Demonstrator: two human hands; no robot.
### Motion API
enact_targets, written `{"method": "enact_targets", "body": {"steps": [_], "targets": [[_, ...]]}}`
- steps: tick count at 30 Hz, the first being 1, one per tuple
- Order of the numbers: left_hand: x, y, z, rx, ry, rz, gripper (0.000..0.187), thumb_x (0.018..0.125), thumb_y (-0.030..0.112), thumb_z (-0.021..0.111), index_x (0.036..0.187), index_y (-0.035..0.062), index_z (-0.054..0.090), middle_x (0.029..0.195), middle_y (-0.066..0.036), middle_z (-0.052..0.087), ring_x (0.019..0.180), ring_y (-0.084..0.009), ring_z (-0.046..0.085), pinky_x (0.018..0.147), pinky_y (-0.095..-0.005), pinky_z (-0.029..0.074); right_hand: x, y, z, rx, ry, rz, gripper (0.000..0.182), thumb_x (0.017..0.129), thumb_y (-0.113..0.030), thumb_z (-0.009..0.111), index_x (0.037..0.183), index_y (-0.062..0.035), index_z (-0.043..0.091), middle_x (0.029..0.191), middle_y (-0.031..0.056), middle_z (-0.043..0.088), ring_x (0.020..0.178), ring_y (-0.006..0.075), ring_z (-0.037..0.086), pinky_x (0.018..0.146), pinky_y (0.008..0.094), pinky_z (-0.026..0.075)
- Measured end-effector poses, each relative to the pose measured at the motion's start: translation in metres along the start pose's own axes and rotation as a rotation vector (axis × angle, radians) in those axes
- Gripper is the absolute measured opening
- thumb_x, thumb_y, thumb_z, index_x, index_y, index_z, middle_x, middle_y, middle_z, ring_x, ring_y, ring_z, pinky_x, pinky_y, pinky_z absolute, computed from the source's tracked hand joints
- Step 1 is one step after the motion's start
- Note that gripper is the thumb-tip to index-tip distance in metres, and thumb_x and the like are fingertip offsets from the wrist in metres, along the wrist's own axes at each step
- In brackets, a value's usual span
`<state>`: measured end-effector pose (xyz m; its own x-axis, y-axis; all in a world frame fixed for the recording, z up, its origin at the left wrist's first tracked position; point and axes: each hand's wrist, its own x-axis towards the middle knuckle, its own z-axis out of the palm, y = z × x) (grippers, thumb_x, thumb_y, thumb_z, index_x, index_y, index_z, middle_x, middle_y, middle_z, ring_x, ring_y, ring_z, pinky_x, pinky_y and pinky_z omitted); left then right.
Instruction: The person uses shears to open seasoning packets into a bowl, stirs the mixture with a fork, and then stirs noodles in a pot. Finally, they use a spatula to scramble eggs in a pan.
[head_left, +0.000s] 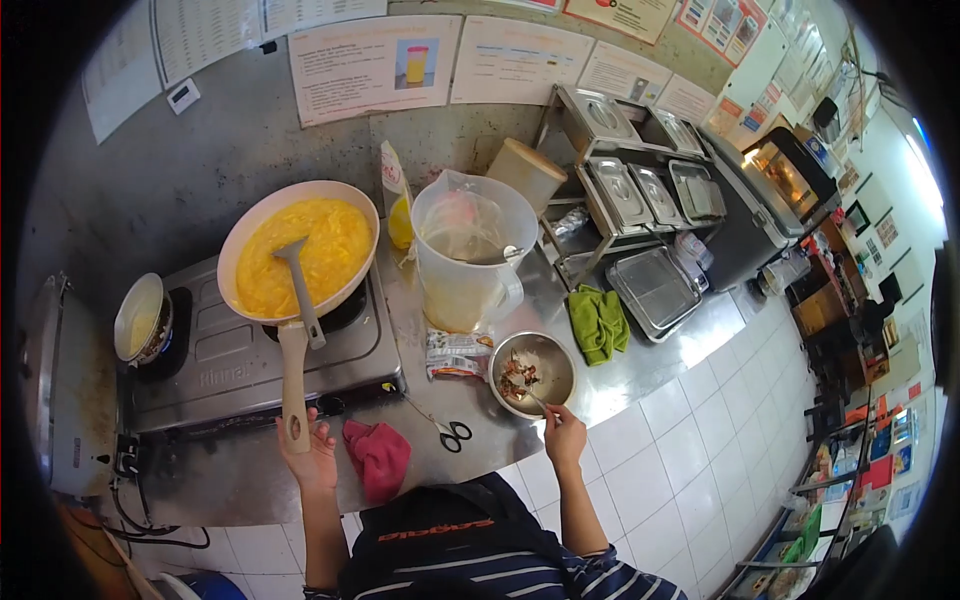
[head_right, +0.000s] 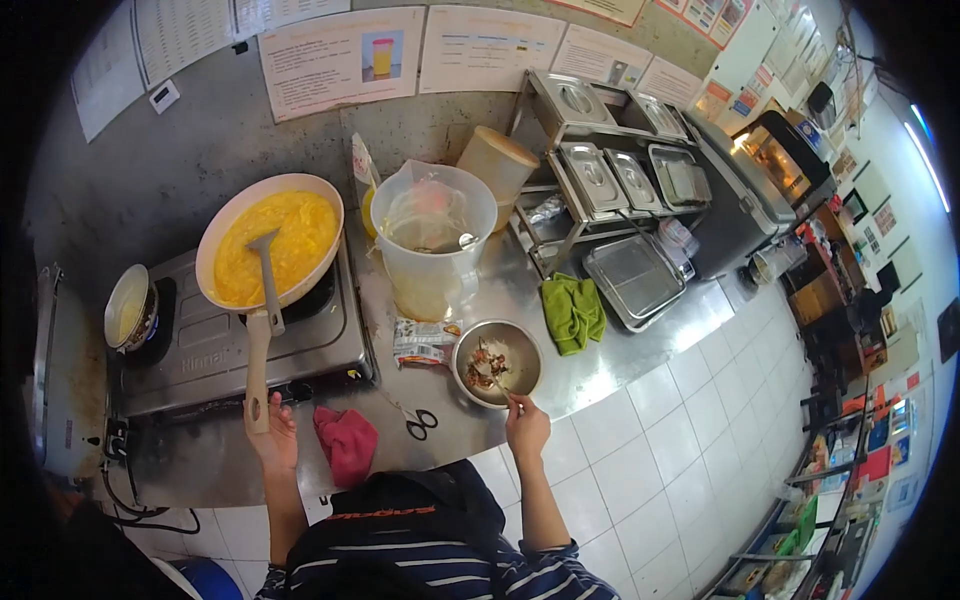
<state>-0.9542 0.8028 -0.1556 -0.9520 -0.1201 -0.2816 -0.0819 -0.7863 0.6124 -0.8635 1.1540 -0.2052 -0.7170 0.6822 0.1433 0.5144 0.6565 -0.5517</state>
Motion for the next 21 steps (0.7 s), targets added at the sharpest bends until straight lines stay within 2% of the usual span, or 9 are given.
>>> {"method": "enact_targets", "body": {"steps": [6, 9, 11, 13, 15, 17, 18, 19, 21], "targets": [[-0.003, 0.006, 0.002, -0.039, 0.037, -0.011, 0.039, 0.082, 0.047, 0.036, 0.095, 0.0121, 0.049, 0.082, -0.002, 0.054, 0.057, -0.0123, 0.048, 0.042, -0.0221, 0.038, 0.004, -0.009, -0.034, 0.251, -0.018, 0.057, 0.016, 0.073, -0.014, 0.059, 0.088, -0.008, 0.062, 0.054, 0.0087, 0.054, 0.047, 0.0136, 0.05, 0.049, 0.0275, 0.041], [-0.009, -0.002, 0.003, -0.018, 0.117, 0.0, 0.035, 0.083, 0.043, 0.036, 0.093, 0.0119, 0.048, 0.078, -0.001, 0.052, 0.056, -0.0125, 0.048, 0.041, -0.023, 0.038, -0.001, -0.015, -0.054, 0.228, 0.003, 0.103, 0.022, 0.074, -0.011, 0.054, 0.095, -0.0096, 0.06, 0.062, 0.0152, 0.056, 0.05, 0.0179, 0.051, 0.053, 0.0281, 0.041], [-0.017, -0.034, 0.0, -0.038, 0.071, 0.041, 0.029, 0.083, 0.038, 0.037, 0.09, 0.0116, 0.046, 0.074, -0.001, 0.048, 0.055, -0.0123, 0.047, 0.037, -0.0235, 0.038, -0.006, -0.014, -0.059, 0.23, 0.085, 0.075, 0.025, 0.075, -0.008, 0.051, 0.099, -0.0094, 0.058, 0.062, 0.0157, 0.055, 0.051, 0.0203, 0.051, 0.055, 0.0289, 0.041], [-0.039, -0.074, 0.029, 0.375, -0.026, -0.259, 0.021, 0.082, 0.03, 0.04, 0.09, 0.011, 0.043, 0.075, -0.002, 0.044, 0.052, -0.012, 0.046, 0.034, -0.0236, 0.039, -0.007, -0.009, -0.06, 0.209, 0.109, 0.015, 0.025, 0.075, -0.008, 0.051, 0.098, -0.0094, 0.058, 0.062, 0.0156, 0.055, 0.052, 0.0226, 0.052, 0.055, 0.0302, 0.041], [-0.04, -0.128, 0.05, 0.91, -0.495, -0.205, 0.026, 0.08, 0.025, 0.049, 0.095, 0.0064, 0.038, 0.084, -0.008, 0.045, 0.053, -0.0135, 0.05, 0.035, -0.0267, 0.044, -0.004, -0.012, -0.065, 0.184, 0.134, -0.046, 0.025, 0.074, -0.008, 0.051, 0.098, -0.0094, 0.059, 0.062, 0.0155, 0.055, 0.053, 0.025, 0.052, 0.055, 0.0316, 0.041], [-0.014, -0.195, 0.049, 0.948, -0.54, -0.203, 0.028, 0.08, 0.024, 0.05, 0.095, 0.0054, 0.037, 0.085, -0.009, 0.045, 0.055, -0.016, 0.055, 0.034, -0.0282, 0.045, -0.005, -0.027, -0.078, 0.125, 0.108, -0.066, 0.024, 0.074, -0.009, 0.051, 0.097, -0.01, 0.059, 0.062, 0.015, 0.055, 0.055, 0.028, 0.053, 0.054, 0.0334, 0.041], [-0.007, -0.214, 0.061, 0.877, -0.489, -0.363, 0.026, 0.08, 0.022, 0.049, 0.095, 0.0058, 0.036, 0.087, -0.01, 0.044, 0.055, -0.0176, 0.056, 0.033, -0.0295, 0.046, -0.007, -0.033, -0.084, 0.124, 0.115, -0.07, 0.024, 0.074, -0.009, 0.051, 0.097, -0.01, 0.059, 0.062, 0.015, 0.055, 0.055, 0.028, 0.053, 0.054, 0.0334, 0.041], [0.002, -0.226, 0.075, 0.802, -0.437, -0.522, 0.024, 0.081, 0.02, 0.049, 0.096, 0.0062, 0.036, 0.089, -0.01, 0.044, 0.055, -0.0192, 0.057, 0.033, -0.0309, 0.046, -0.008, -0.038, -0.09, 0.089, 0.088, -0.062, 0.024, 0.075, -0.007, 0.052, 0.097, -0.0098, 0.059, 0.066, 0.0162, 0.056, 0.056, 0.025, 0.054, 0.055, 0.0313, 0.042], [0.01, -0.241, 0.087, 0.83, -0.41, -0.515, 0.023, 0.081, 0.018, 0.047, 0.096, 0.006, 0.035, 0.091, -0.011, 0.043, 0.055, -0.0211, 0.057, 0.033, -0.0324, 0.047, -0.008, -0.041, -0.093, 0.047, 0.063, -0.048, 0.024, 0.075, -0.006, 0.052, 0.098, -0.0096, 0.059, 0.069, 0.0173, 0.058, 0.057, 0.0221, 0.056, 0.056, 0.0292, 0.042]]}}
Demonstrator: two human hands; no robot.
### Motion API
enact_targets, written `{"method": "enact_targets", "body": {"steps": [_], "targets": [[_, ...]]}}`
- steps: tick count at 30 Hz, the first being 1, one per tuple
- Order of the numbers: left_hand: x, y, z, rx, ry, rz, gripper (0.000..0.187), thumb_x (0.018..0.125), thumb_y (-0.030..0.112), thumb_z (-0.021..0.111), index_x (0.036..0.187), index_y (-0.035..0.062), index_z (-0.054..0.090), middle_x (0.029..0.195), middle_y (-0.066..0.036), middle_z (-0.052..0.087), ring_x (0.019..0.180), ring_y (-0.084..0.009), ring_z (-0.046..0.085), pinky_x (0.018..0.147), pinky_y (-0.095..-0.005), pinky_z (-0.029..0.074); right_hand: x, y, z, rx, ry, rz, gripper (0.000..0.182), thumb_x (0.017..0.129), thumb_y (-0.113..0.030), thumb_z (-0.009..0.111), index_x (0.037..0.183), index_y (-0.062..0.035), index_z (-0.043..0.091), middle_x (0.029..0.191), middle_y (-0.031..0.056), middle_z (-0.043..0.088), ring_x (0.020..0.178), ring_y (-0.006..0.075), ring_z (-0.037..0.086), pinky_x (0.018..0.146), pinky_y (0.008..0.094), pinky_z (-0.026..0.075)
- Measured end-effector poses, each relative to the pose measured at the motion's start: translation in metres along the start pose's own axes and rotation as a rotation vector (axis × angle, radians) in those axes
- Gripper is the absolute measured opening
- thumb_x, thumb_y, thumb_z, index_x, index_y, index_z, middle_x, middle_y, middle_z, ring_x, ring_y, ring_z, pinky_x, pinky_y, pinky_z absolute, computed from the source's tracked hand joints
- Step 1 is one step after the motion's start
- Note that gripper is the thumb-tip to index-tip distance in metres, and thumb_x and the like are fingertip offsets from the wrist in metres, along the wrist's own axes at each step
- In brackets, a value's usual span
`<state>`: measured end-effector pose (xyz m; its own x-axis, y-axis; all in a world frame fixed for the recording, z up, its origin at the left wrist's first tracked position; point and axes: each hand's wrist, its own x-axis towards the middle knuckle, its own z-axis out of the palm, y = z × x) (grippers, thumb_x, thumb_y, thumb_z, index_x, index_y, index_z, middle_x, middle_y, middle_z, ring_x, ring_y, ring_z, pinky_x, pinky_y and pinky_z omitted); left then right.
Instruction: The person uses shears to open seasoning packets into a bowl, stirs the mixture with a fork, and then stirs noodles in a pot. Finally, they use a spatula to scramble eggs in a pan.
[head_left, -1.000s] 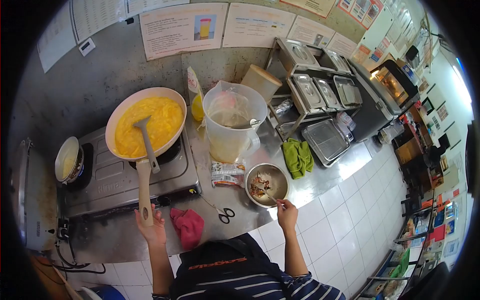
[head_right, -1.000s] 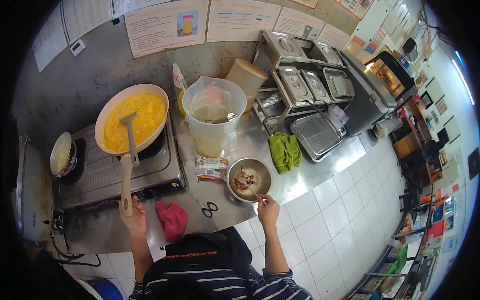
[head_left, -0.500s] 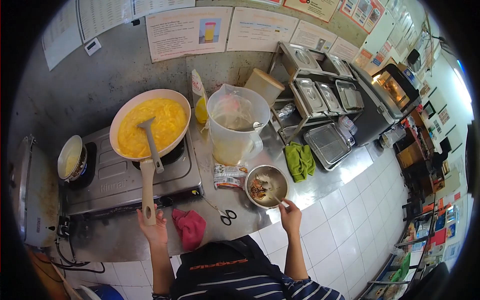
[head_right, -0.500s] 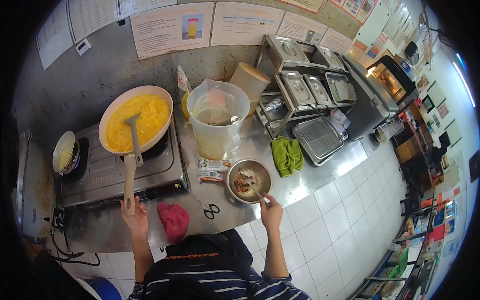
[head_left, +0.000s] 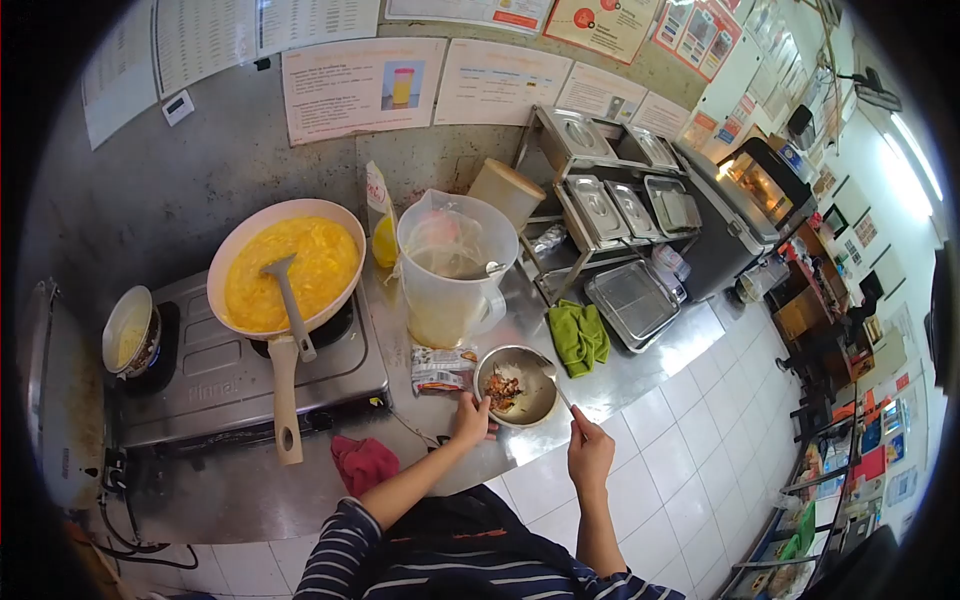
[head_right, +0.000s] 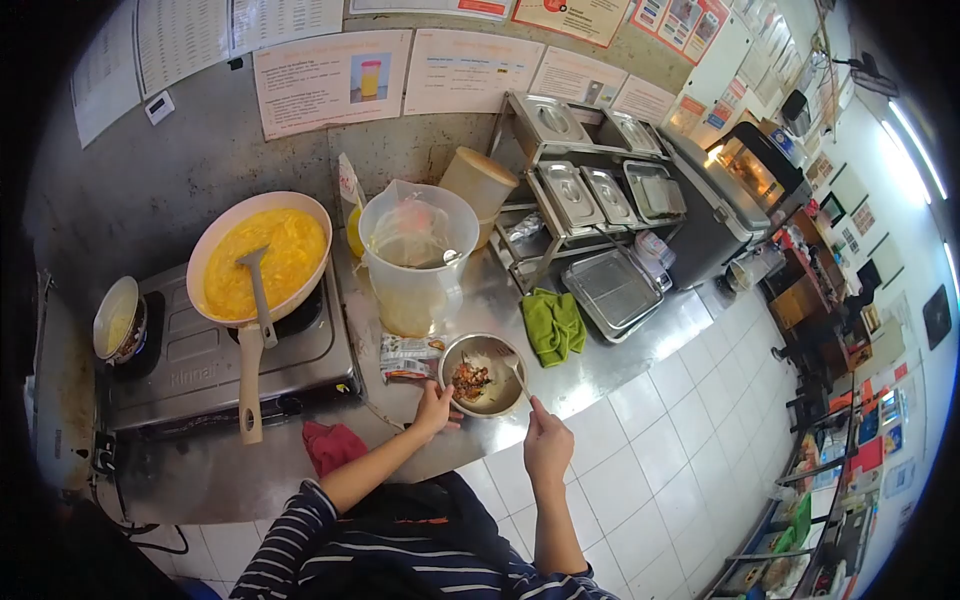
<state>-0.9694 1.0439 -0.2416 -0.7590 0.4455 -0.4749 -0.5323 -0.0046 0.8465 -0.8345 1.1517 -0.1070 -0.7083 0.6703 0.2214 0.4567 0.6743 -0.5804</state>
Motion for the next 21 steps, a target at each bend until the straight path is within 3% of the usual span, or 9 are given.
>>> {"method": "enact_targets", "body": {"steps": [3, 5, 7, 9, 10, 13, 14, 15, 21], "targets": [[0.009, -0.008, 0.006, 0.116, 0.091, 0.15, 0.015, 0.084, 0.016, 0.042, 0.09, 0.0051, 0.034, 0.08, -0.01, 0.048, 0.047, -0.0198, 0.055, 0.037, -0.0327, 0.05, -0.006, 0.019, 0.019, -0.092, 0.019, -0.059, 0.024, 0.075, -0.007, 0.051, 0.096, -0.011, 0.059, 0.062, 0.0161, 0.055, 0.054, 0.0278, 0.053, 0.053, 0.034, 0.041], [0.006, 0.0, 0.007, 0.142, 0.091, 0.23, 0.016, 0.08, 0.012, 0.046, 0.091, 0.0027, 0.039, 0.096, -0.013, 0.04, 0.066, -0.0264, 0.056, 0.033, -0.0338, 0.049, -0.015, 0.05, 0.045, -0.303, -0.127, -0.095, 0.023, 0.075, -0.007, 0.05, 0.096, -0.0107, 0.059, 0.06, 0.0154, 0.054, 0.052, 0.0289, 0.052, 0.051, 0.0359, 0.04], [0.001, 0.003, 0.015, 0.172, 0.124, 0.334, 0.012, 0.078, 0.009, 0.048, 0.084, 0.0012, 0.042, 0.091, -0.014, 0.043, 0.07, -0.0264, 0.055, 0.036, -0.0326, 0.05, -0.017, 0.058, 0.048, -0.289, -0.119, -0.069, 0.023, 0.075, -0.008, 0.05, 0.096, -0.0117, 0.06, 0.06, 0.0155, 0.054, 0.053, 0.0296, 0.052, 0.052, 0.0371, 0.041], [0.006, -0.005, 0.017, 0.487, 0.148, 0.683, 0.01, 0.076, 0.007, 0.049, 0.081, 0.0005, 0.042, 0.086, -0.014, 0.046, 0.068, -0.0278, 0.054, 0.044, -0.0339, 0.049, -0.017, 0.054, 0.045, -0.268, -0.124, -0.05, 0.023, 0.075, -0.009, 0.049, 0.095, -0.0127, 0.06, 0.06, 0.0157, 0.054, 0.054, 0.0302, 0.053, 0.052, 0.0384, 0.041], [-0.005, 0.006, 0.022, 0.423, 0.141, 0.608, 0.011, 0.074, 0.005, 0.05, 0.079, 0.0007, 0.041, 0.08, -0.015, 0.048, 0.068, -0.0312, 0.051, 0.055, -0.0376, 0.046, -0.017, 0.046, 0.038, -0.205, -0.065, -0.016, 0.023, 0.075, -0.009, 0.049, 0.095, -0.0133, 0.06, 0.062, 0.0164, 0.054, 0.057, 0.0307, 0.053, 0.054, 0.0386, 0.042], [-0.013, 0.022, 0.028, 0.317, 0.09, 0.492, 0.011, 0.074, 0.005, 0.05, 0.079, 0.0006, 0.041, 0.08, -0.015, 0.048, 0.069, -0.0334, 0.051, 0.061, -0.0399, 0.042, -0.02, 0.049, 0.04, -0.117, 0.012, -0.022, 0.022, 0.075, -0.011, 0.049, 0.094, -0.0131, 0.06, 0.063, 0.0154, 0.054, 0.06, 0.0302, 0.054, 0.055, 0.0399, 0.043], [0.0, 0.01, 0.026, 0.444, 0.131, 0.657, 0.011, 0.073, 0.005, 0.05, 0.078, 0.0001, 0.041, 0.079, -0.016, 0.048, 0.069, -0.0342, 0.05, 0.062, -0.0404, 0.041, -0.021, 0.061, 0.046, -0.182, -0.06, -0.052, 0.022, 0.075, -0.009, 0.049, 0.094, -0.0107, 0.06, 0.061, 0.0158, 0.053, 0.057, 0.0299, 0.053, 0.053, 0.0384, 0.042], [-0.001, 0.01, 0.025, 0.44, 0.131, 0.655, 0.011, 0.073, 0.005, 0.05, 0.078, 0.0001, 0.041, 0.079, -0.016, 0.048, 0.069, -0.0342, 0.05, 0.062, -0.0404, 0.041, -0.022, 0.068, 0.048, -0.248, -0.133, -0.083, 0.023, 0.075, -0.007, 0.049, 0.095, -0.0084, 0.06, 0.06, 0.0163, 0.053, 0.054, 0.0297, 0.052, 0.051, 0.037, 0.04], [-0.003, 0.017, 0.025, 0.412, 0.121, 0.567, 0.012, 0.072, 0.005, 0.05, 0.078, 0.0002, 0.041, 0.078, -0.016, 0.048, 0.07, -0.0335, 0.049, 0.062, -0.0402, 0.039, -0.029, 0.066, 0.047, -0.074, 0.013, -0.02, 0.022, 0.075, -0.007, 0.05, 0.094, -0.0083, 0.06, 0.064, 0.0176, 0.054, 0.056, 0.0304, 0.053, 0.054, 0.0364, 0.042]]}}
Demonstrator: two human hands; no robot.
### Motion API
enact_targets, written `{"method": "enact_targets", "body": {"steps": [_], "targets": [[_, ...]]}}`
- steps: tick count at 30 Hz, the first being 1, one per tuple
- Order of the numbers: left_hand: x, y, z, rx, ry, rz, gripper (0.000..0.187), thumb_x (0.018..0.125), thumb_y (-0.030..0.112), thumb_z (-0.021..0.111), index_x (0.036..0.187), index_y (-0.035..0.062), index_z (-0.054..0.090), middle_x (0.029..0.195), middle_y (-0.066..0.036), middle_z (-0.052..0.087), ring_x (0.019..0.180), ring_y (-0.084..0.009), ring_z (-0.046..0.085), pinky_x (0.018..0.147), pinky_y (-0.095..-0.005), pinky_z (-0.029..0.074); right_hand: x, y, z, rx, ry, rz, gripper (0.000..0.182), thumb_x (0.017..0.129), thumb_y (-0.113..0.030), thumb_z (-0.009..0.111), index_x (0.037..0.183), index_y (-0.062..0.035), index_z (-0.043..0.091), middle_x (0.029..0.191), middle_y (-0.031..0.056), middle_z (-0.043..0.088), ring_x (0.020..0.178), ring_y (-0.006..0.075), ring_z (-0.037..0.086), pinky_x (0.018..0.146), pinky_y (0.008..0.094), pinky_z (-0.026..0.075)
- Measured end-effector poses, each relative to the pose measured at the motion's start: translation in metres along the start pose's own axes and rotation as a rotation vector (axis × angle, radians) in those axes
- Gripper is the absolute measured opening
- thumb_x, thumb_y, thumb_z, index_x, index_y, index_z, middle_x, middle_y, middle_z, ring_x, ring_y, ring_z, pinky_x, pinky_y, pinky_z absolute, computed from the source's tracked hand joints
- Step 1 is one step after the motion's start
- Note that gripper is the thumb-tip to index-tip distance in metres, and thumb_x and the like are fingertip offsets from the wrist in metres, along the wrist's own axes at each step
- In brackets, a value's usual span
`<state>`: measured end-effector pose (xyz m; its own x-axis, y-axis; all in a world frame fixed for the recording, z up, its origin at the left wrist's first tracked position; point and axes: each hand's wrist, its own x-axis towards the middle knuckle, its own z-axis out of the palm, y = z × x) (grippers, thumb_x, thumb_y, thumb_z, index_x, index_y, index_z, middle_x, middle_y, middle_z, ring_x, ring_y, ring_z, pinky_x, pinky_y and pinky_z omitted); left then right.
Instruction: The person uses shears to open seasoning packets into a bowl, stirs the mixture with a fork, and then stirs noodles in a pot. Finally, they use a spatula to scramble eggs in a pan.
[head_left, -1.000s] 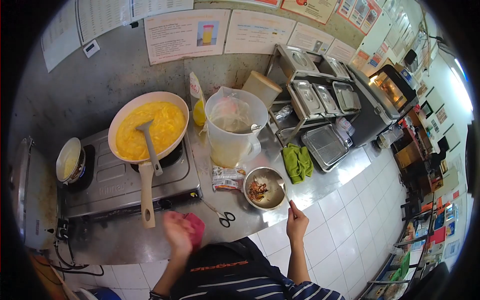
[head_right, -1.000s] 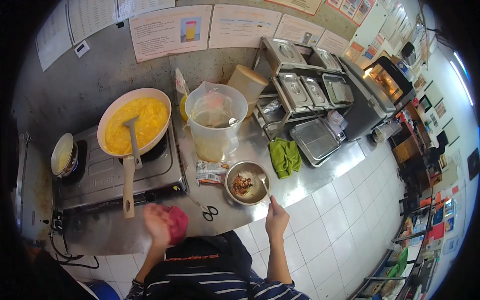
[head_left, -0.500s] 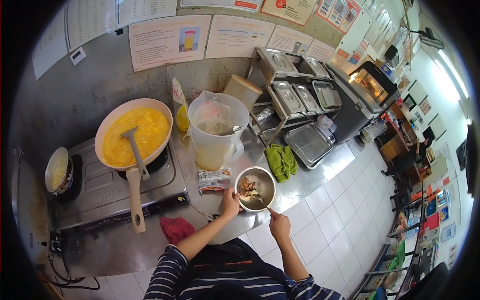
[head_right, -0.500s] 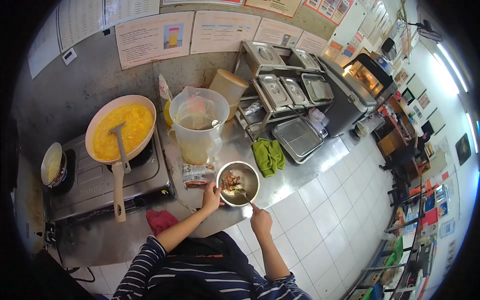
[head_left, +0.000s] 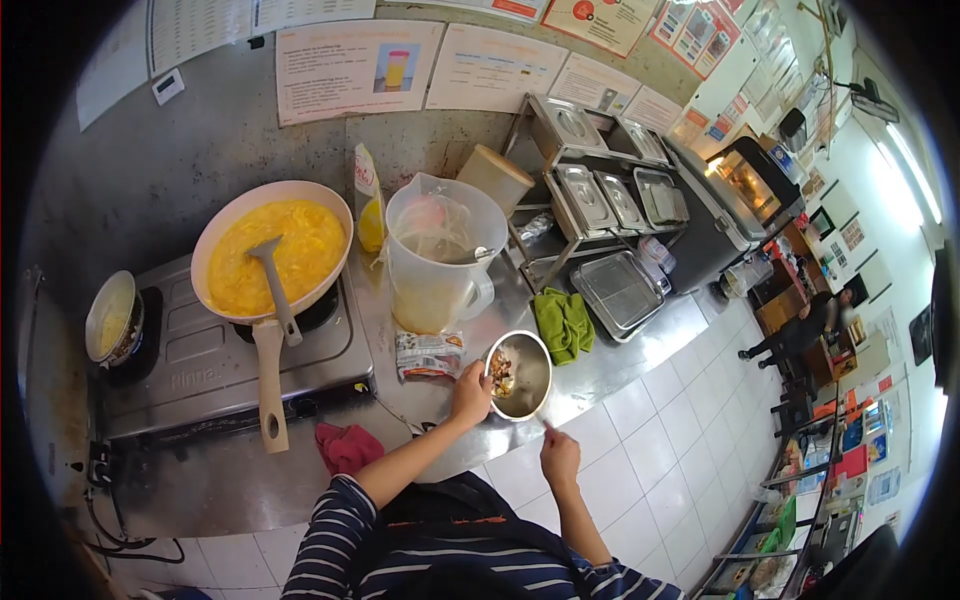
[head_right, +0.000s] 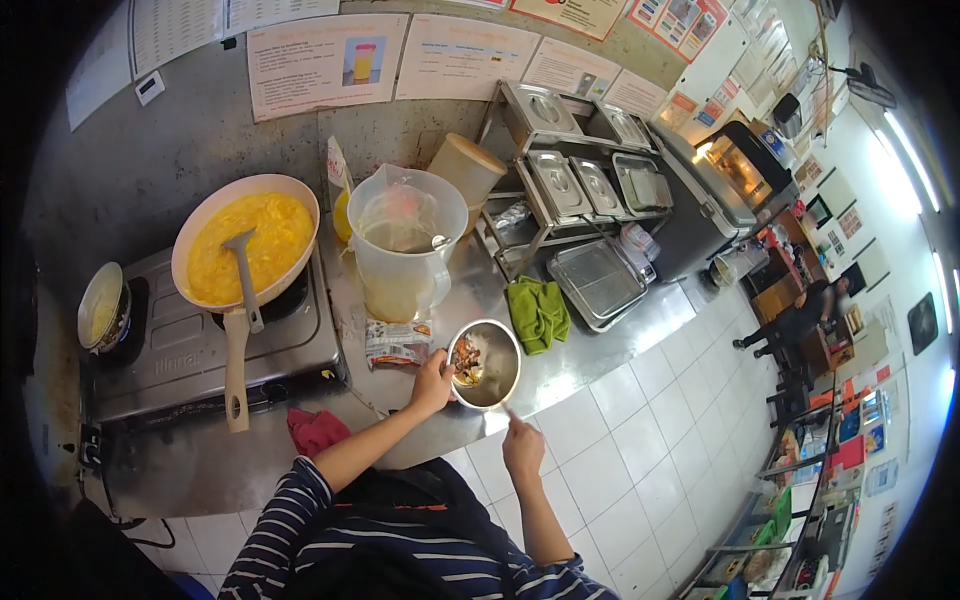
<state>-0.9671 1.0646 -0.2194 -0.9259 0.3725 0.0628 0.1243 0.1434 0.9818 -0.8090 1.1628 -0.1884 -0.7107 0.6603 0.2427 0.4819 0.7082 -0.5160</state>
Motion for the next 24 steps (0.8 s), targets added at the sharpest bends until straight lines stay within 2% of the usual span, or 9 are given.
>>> {"method": "enact_targets", "body": {"steps": [2, 3, 7, 10, 12, 14, 16, 20, 24], "targets": [[0.006, -0.005, 0.001, 0.026, -0.005, 0.019, 0.012, 0.072, 0.005, 0.051, 0.077, 0.0002, 0.042, 0.077, -0.016, 0.049, 0.07, -0.0331, 0.049, 0.061, -0.0397, 0.038, 0.001, 0.002, 0.002, -0.119, -0.086, -0.095, 0.023, 0.075, -0.005, 0.05, 0.096, -0.0072, 0.059, 0.061, 0.0163, 0.053, 0.054, 0.0293, 0.052, 0.052, 0.0353, 0.041], [0.006, -0.007, 0.001, 0.014, 0.008, 0.05, 0.012, 0.071, 0.005, 0.051, 0.076, -0.0001, 0.041, 0.076, -0.016, 0.049, 0.071, -0.0331, 0.049, 0.062, -0.0398, 0.038, 0.002, 0.003, 0.002, -0.02, -0.007, -0.082, 0.022, 0.074, -0.007, 0.05, 0.092, -0.0113, 0.061, 0.06, 0.014, 0.052, 0.055, 0.0291, 0.052, 0.05, 0.0379, 0.041], [0.006, -0.012, 0.002, -0.014, -0.002, -0.03, 0.012, 0.071, 0.004, 0.052, 0.076, -0.0002, 0.041, 0.075, -0.016, 0.049, 0.072, -0.0333, 0.048, 0.063, -0.0399, 0.038, 0.0, -0.003, -0.003, -0.054, 0.055, -0.06, 0.022, 0.074, -0.006, 0.051, 0.094, -0.0083, 0.06, 0.059, 0.0151, 0.052, 0.052, 0.029, 0.051, 0.052, 0.0367, 0.041], [0.01, -0.008, 0.003, 0.021, 0.046, 0.093, 0.012, 0.071, 0.004, 0.052, 0.076, -0.0003, 0.041, 0.075, -0.016, 0.049, 0.072, -0.0335, 0.048, 0.063, -0.0399, 0.038, 0.008, 0.009, 0.001, -0.206, -0.098, -0.158, 0.026, 0.074, -0.003, 0.05, 0.099, -0.0083, 0.058, 0.056, 0.0126, 0.048, 0.047, 0.026, 0.048, 0.048, 0.0349, 0.039], [0.008, -0.014, 0.005, -0.01, 0.048, 0.072, 0.012, 0.071, 0.005, 0.052, 0.076, -0.0003, 0.041, 0.074, -0.016, 0.049, 0.071, -0.0338, 0.049, 0.062, -0.0397, 0.038, 0.009, -0.009, -0.012, -0.11, 0.074, -0.141, 0.028, 0.075, -0.004, 0.049, 0.101, -0.0109, 0.057, 0.056, 0.0121, 0.047, 0.046, 0.026, 0.047, 0.048, 0.0358, 0.039], [0.008, -0.011, 0.002, -0.029, 0.024, 0.019, 0.011, 0.072, 0.005, 0.051, 0.076, -0.0001, 0.042, 0.074, -0.016, 0.049, 0.07, -0.0333, 0.049, 0.061, -0.0398, 0.038, 0.009, 0.006, -0.005, -0.098, 0.085, -0.15, 0.026, 0.075, -0.005, 0.05, 0.099, -0.0123, 0.058, 0.057, 0.0127, 0.048, 0.049, 0.027, 0.049, 0.048, 0.0364, 0.039], [0.009, -0.01, 0.001, 0.022, -0.007, -0.005, 0.011, 0.072, 0.005, 0.051, 0.076, 0.0001, 0.042, 0.074, -0.016, 0.049, 0.069, -0.0327, 0.05, 0.06, -0.04, 0.039, 0.013, 0.021, 0.0, -0.276, -0.097, -0.237, 0.028, 0.074, -0.006, 0.049, 0.1, -0.0146, 0.057, 0.057, 0.0099, 0.047, 0.048, 0.0262, 0.049, 0.044, 0.0362, 0.039], [0.01, -0.014, -0.002, -0.048, 0.009, -0.038, 0.01, 0.073, 0.005, 0.051, 0.076, 0.0003, 0.043, 0.075, -0.015, 0.05, 0.067, -0.0325, 0.051, 0.058, -0.0397, 0.041, 0.013, 0.002, -0.01, -0.131, 0.082, -0.188, 0.026, 0.075, -0.009, 0.05, 0.099, -0.0157, 0.058, 0.06, 0.0105, 0.05, 0.052, 0.0271, 0.052, 0.046, 0.0373, 0.041], [0.009, -0.017, -0.003, -0.169, -0.038, -0.223, 0.01, 0.073, 0.006, 0.051, 0.077, 0.0013, 0.044, 0.076, -0.016, 0.05, 0.067, -0.0328, 0.052, 0.058, -0.039, 0.043, 0.014, 0.028, 0.005, -0.195, -0.089, -0.177, 0.021, 0.075, -0.007, 0.051, 0.093, -0.0106, 0.061, 0.059, 0.0133, 0.051, 0.048, 0.0275, 0.047, 0.047, 0.035, 0.038]]}}
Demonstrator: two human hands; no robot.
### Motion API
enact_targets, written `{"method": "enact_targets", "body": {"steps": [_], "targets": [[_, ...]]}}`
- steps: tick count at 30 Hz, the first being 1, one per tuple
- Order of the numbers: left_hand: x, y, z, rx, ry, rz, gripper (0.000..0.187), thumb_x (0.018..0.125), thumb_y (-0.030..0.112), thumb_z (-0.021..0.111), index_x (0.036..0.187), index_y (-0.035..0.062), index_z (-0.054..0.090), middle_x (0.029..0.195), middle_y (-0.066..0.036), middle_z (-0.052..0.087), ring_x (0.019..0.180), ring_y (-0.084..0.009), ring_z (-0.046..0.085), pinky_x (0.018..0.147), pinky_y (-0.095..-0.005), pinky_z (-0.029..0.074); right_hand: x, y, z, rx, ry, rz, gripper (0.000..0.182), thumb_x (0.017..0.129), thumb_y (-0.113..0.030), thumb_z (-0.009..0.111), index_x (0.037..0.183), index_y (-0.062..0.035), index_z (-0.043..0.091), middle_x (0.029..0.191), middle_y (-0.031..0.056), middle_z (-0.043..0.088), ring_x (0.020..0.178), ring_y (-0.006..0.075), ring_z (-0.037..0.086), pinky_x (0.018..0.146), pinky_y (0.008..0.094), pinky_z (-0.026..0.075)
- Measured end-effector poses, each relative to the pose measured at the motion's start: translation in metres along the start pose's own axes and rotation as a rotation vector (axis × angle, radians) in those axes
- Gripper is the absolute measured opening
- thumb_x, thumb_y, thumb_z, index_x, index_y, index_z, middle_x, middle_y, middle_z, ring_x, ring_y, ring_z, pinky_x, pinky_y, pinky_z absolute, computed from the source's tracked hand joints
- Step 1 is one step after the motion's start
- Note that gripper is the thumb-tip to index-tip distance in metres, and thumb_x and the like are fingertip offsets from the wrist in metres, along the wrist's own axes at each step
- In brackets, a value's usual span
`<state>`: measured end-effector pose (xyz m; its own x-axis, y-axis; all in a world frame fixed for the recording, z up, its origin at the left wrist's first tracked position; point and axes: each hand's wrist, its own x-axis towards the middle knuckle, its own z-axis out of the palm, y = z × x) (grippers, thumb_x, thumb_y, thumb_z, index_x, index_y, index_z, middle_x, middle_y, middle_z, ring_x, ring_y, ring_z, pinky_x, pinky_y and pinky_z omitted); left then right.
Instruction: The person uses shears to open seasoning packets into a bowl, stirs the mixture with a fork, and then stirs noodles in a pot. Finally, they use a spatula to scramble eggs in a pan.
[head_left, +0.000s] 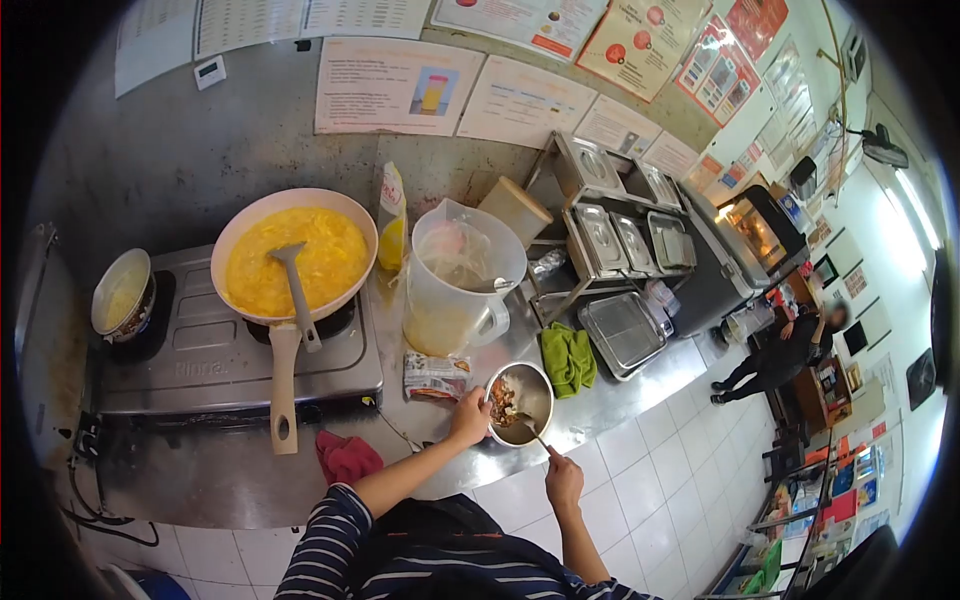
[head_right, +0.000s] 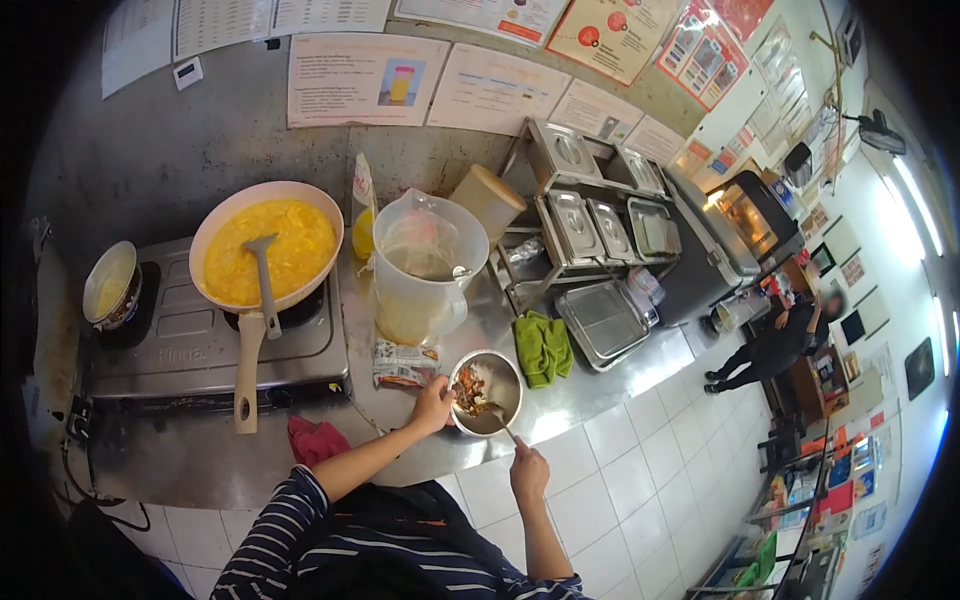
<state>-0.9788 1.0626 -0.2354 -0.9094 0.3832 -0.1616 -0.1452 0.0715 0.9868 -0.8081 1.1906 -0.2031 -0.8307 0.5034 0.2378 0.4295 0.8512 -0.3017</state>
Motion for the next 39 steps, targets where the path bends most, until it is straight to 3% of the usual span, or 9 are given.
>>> {"method": "enact_targets", "body": {"steps": [2, 4, 8, 13, 22, 28, 34, 38, 39], "targets": [[0.001, -0.017, 0.003, 0.132, 0.03, 0.205, 0.01, 0.073, 0.006, 0.051, 0.078, 0.0014, 0.044, 0.076, -0.016, 0.05, 0.065, -0.0324, 0.052, 0.055, -0.0387, 0.044, 0.004, -0.004, -0.005, 0.039, 0.095, -0.06, 0.021, 0.076, -0.008, 0.051, 0.094, -0.0092, 0.061, 0.054, 0.0075, 0.049, 0.043, 0.0199, 0.043, 0.044, 0.0297, 0.036], [-0.002, -0.022, 0.0, 0.077, 0.031, 0.213, 0.012, 0.074, 0.008, 0.052, 0.077, 0.001, 0.043, 0.074, -0.015, 0.05, 0.061, -0.0295, 0.054, 0.046, -0.0362, 0.048, 0.008, -0.012, -0.024, 0.451, -0.115, 0.333, 0.024, 0.077, -0.012, 0.051, 0.099, -0.0093, 0.059, 0.051, 0.003, 0.045, 0.046, 0.012, 0.045, 0.046, 0.0271, 0.039], [-0.035, 0.02, -0.031, -0.252, -0.058, -0.109, 0.011, 0.077, 0.009, 0.05, 0.077, 0.0034, 0.04, 0.07, -0.009, 0.047, 0.057, -0.0225, 0.057, 0.039, -0.03, 0.051, 0.012, -0.025, -0.055, 0.945, -0.24, 0.573, 0.023, 0.081, -0.016, 0.049, 0.099, -0.0014, 0.055, 0.052, -0.0054, 0.036, 0.04, 0.0021, 0.029, 0.034, 0.0163, 0.022], [-0.084, 0.036, -0.107, -0.457, -0.082, -0.288, 0.008, 0.081, 0.011, 0.046, 0.08, 0.0086, 0.039, 0.066, -0.003, 0.044, 0.049, -0.0168, 0.056, 0.041, -0.0262, 0.051, 0.011, -0.044, -0.077, 1.131, -0.288, 0.364, 0.017, 0.08, -0.01, 0.049, 0.089, 0.0028, 0.056, 0.053, -0.0056, 0.035, 0.044, 0.0021, 0.029, 0.037, 0.0165, 0.021], [-0.237, 0.019, -0.257, -0.439, 0.334, -0.324, 0.009, 0.083, 0.014, 0.044, 0.082, 0.0053, 0.041, 0.075, -0.008, 0.05, 0.051, -0.0162, 0.057, 0.043, -0.0248, 0.051, -0.008, -0.176, -0.007, 0.679, -0.855, -0.29, 0.015, 0.073, -0.005, 0.058, 0.087, -0.0066, 0.063, 0.063, 0.002, 0.059, 0.053, 0.0031, 0.044, 0.047, 0.0184, 0.037], [-0.324, 0.01, -0.352, -0.557, 0.788, -0.253, 0.009, 0.082, 0.014, 0.046, 0.082, 0.0065, 0.04, 0.072, -0.007, 0.049, 0.049, -0.0161, 0.056, 0.043, -0.0242, 0.05, -0.077, -0.334, 0.033, 0.786, -0.579, -0.847, 0.019, 0.071, -0.003, 0.056, 0.089, -0.0054, 0.061, 0.055, 0.0071, 0.05, 0.044, 0.0101, 0.043, 0.042, 0.02, 0.034], [-0.367, -0.012, -0.467, -0.51, 0.946, -0.117, 0.01, 0.081, 0.013, 0.046, 0.084, 0.0061, 0.04, 0.069, -0.007, 0.049, 0.047, -0.0177, 0.056, 0.04, -0.0243, 0.05, -0.143, -0.46, 0.07, 0.702, -0.708, -0.995, 0.018, 0.074, -0.007, 0.054, 0.091, -0.0054, 0.06, 0.057, 0.006, 0.052, 0.047, 0.0103, 0.047, 0.046, 0.0213, 0.038], [-0.373, -0.041, -0.521, -0.528, 0.862, -0.11, 0.01, 0.082, 0.014, 0.045, 0.085, 0.0061, 0.04, 0.071, -0.008, 0.048, 0.048, -0.0196, 0.057, 0.041, -0.0267, 0.05, -0.132, -0.524, 0.065, 0.805, -0.771, -0.67, 0.016, 0.078, -0.012, 0.053, 0.09, -0.0029, 0.059, 0.063, 0.005, 0.055, 0.052, 0.0066, 0.046, 0.049, 0.0215, 0.038], [-0.371, -0.044, -0.529, -0.548, 0.852, -0.145, 0.011, 0.082, 0.015, 0.045, 0.085, 0.0063, 0.04, 0.071, -0.008, 0.048, 0.048, -0.0209, 0.057, 0.041, -0.0284, 0.051, -0.12, -0.538, 0.07, 0.844, -0.578, -0.694, 0.016, 0.078, -0.012, 0.053, 0.089, -0.0024, 0.059, 0.064, 0.0059, 0.056, 0.053, 0.0074, 0.046, 0.049, 0.0223, 0.038]]}}
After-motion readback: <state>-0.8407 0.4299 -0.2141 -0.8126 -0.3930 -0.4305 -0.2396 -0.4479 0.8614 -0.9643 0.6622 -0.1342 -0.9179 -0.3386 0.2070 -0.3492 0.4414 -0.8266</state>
